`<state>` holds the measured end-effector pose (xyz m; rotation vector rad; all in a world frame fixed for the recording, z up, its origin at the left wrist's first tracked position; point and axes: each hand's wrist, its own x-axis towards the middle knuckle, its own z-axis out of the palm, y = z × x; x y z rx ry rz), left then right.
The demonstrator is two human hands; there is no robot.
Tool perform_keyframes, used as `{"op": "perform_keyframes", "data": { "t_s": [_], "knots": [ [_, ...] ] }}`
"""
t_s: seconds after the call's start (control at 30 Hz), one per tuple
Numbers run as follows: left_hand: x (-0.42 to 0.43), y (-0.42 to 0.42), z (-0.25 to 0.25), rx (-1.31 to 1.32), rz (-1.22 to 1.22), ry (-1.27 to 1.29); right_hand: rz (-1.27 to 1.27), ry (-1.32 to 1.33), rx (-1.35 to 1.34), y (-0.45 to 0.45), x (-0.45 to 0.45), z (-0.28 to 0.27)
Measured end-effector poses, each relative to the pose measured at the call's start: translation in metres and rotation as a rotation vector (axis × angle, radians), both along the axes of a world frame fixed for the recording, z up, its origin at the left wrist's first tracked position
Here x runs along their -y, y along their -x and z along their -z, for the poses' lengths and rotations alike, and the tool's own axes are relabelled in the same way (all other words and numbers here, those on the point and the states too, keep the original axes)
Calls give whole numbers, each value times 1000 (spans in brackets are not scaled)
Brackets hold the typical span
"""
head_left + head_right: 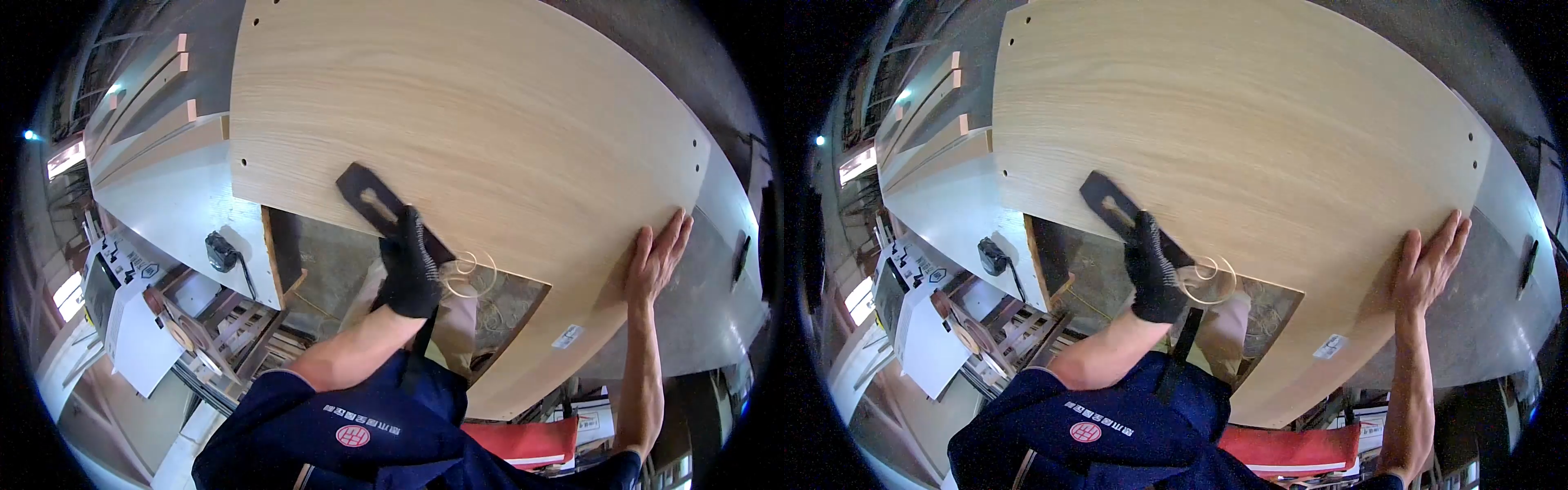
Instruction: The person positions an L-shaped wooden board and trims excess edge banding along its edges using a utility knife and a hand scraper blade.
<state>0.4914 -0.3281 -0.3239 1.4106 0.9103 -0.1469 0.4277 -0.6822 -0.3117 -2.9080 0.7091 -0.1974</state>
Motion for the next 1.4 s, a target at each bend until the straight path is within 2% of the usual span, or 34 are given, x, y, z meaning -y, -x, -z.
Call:
{"op": "perform_keyframes", "data": {
  "t_s": [0.03, 0.13, 0.17, 0.27, 0.3, 0.4, 0.5, 0.6, 0.73, 0.97, 1.1, 1.2, 1.23, 1.33, 1.37, 1.4],
  "knots": [
    [18, -5, -8, -23, -105, 56, -2, 2, 3, 0, -1, 0],
    [17, 5, 6, 34, -76, 137, -8, 10, -2, 2, 1, 0],
    [22, -1, -11, 19, -88, 191, -5, 7, -1, 1, 0, 0],
    [25, 15, -22, -53, 71, 297, -15, 18, 10, -1, 0, -4],
    [22, 24, -17, -69, 189, 246, -6, 12, 4, -2, -1, -5],
    [28, 29, -19, -172, 13, 370, 16, 0, 1, -3, -6, -8],
    [39, 28, -21, -69, -30, 344, 17, 4, 15, -5, -6, -6],
    [65, 29, -5, 23, -88, 172, 29, -16, 15, -4, -7, -6],
    [64, 40, 6, 88, 51, 65, 40, 2, 2, -4, -6, -7],
    [80, 44, -11, 77, 101, 61, 63, 8, 4, -5, -9, -12],
    [111, 37, -15, 38, -82, 72, 59, 17, 9, -3, -8, -9],
    [106, 45, -14, -58, 31, 106, 81, 11, 13, -4, -9, -11],
    [110, 47, -15, -16, 52, 47, 78, 17, 20, -4, -8, -11],
    [117, 47, -5, -50, -53, 142, 82, 16, 25, -2, -9, -10],
    [125, 46, -4, -123, -11, -6, 87, 5, 26, -4, -10, -13],
    [125, 49, -5, -79, -14, 35, 94, -5, 27, -4, -10, -16]
  ]
}}
